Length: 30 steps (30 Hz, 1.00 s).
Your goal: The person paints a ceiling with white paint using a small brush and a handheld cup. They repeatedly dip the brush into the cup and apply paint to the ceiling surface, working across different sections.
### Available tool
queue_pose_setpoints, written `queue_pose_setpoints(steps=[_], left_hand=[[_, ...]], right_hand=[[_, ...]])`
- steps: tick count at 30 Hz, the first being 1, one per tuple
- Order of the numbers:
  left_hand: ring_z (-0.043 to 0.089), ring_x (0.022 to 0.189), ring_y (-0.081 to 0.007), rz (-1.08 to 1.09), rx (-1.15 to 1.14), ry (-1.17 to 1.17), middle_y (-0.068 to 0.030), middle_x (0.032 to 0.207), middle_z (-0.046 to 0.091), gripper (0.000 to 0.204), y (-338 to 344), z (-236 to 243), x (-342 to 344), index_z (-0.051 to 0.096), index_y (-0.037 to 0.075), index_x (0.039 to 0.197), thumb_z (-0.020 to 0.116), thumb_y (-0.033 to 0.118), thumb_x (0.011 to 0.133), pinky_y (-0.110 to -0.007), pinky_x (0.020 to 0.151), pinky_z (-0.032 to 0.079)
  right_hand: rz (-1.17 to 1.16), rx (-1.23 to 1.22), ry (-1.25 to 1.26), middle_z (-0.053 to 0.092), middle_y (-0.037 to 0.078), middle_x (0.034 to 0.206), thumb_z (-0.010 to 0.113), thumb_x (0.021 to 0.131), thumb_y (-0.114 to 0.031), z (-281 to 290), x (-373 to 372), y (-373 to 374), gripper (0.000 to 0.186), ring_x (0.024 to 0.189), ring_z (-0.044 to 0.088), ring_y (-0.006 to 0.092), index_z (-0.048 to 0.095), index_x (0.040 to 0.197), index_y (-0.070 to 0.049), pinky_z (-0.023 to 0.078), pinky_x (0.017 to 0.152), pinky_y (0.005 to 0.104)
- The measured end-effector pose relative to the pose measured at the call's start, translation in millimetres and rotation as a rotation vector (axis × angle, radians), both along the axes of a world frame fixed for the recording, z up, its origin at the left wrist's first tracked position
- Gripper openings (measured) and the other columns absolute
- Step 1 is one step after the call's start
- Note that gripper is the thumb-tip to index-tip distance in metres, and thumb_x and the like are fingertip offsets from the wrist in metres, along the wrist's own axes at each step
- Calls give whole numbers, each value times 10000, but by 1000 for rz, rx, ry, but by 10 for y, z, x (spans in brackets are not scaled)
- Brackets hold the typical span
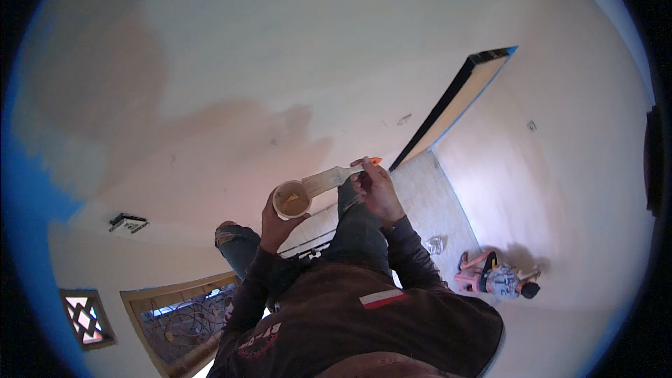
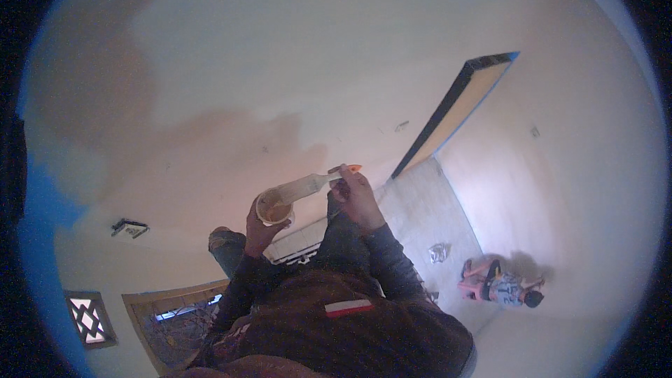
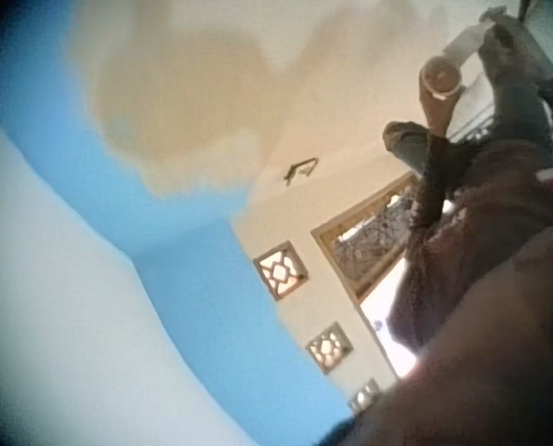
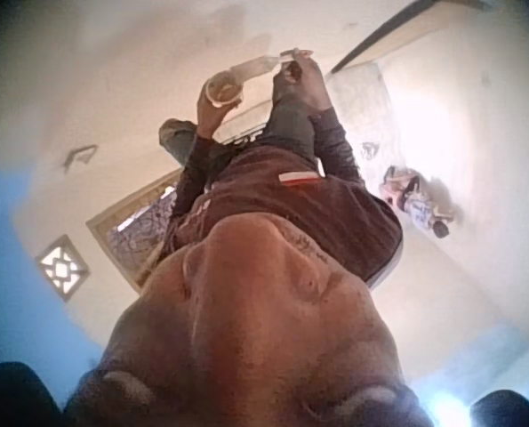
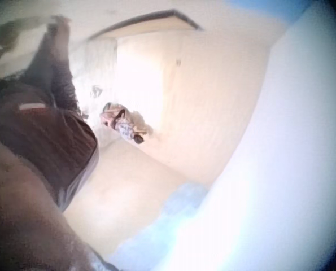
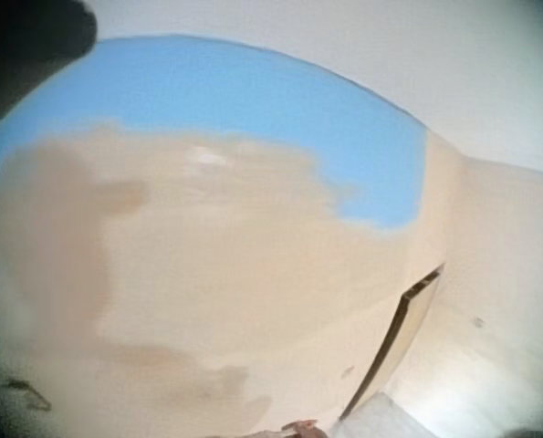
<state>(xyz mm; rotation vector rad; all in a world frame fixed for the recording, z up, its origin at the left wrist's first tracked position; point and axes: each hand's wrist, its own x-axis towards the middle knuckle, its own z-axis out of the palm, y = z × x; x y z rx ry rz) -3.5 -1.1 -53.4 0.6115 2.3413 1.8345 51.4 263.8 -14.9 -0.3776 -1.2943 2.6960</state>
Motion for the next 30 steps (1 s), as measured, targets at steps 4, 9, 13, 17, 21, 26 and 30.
queue_pose_setpoints(steps=[4,9,13,17,21,26,30], left_hand=[[640,1157,-258,-6,-12,42,-138,1233,657,829,61,36,-88,523,11,1320,951,223,642,-388,987,523],[641,1155,-265,-5,18,63,-152,1229,655,848,109,194,-184,517,9,1326,950,261,642,-396,987,522],[643,1155,-267,19,3,148,-158,1225,657,843,107,479,-313,518,6,1325,946,271,648,-400,990,519],[653,1142,-266,73,34,228,-160,1196,671,833,70,894,-464,527,-3,1308,944,293,650,-395,979,523],[667,1108,-262,105,54,324,-153,1176,679,823,25,1275,-683,534,-13,1288,948,289,644,-387,963,530],[672,1086,-245,121,12,500,-142,1157,683,818,-6,1687,-730,534,-16,1283,952,272,641,-377,961,533],[663,1105,-238,80,33,468,-137,1181,673,854,-5,1747,-638,522,-4,1304,962,267,625,-376,973,532]], right_hand=[[-84,-74,74,602,16,786,521,1053,-355,103,-97,166,337,618,515,77,645,1069,-41,387,539,228],[-125,-14,134,610,31,738,531,1040,-344,402,-296,289,311,582,486,67,628,1077,-50,343,508,206],[-156,102,253,618,29,751,542,1042,-337,907,-532,400,327,598,515,52,639,1089,-28,370,510,169],[-169,336,356,644,24,759,570,1035,-318,1590,-751,434,314,622,544,34,673,1071,-24,406,529,142],[-165,610,435,669,20,745,609,1010,-303,2232,-883,305,279,575,469,18,712,1032,-44,317,507,172],[-5,924,592,682,19,775,580,1029,-294,2793,-986,27,284,642,518,33,706,1049,-40,388,562,196],[173,1141,836,683,27,786,587,1027,-292,2942,-1022,-68,304,697,583,77,693,1058,-8,447,610,223]])
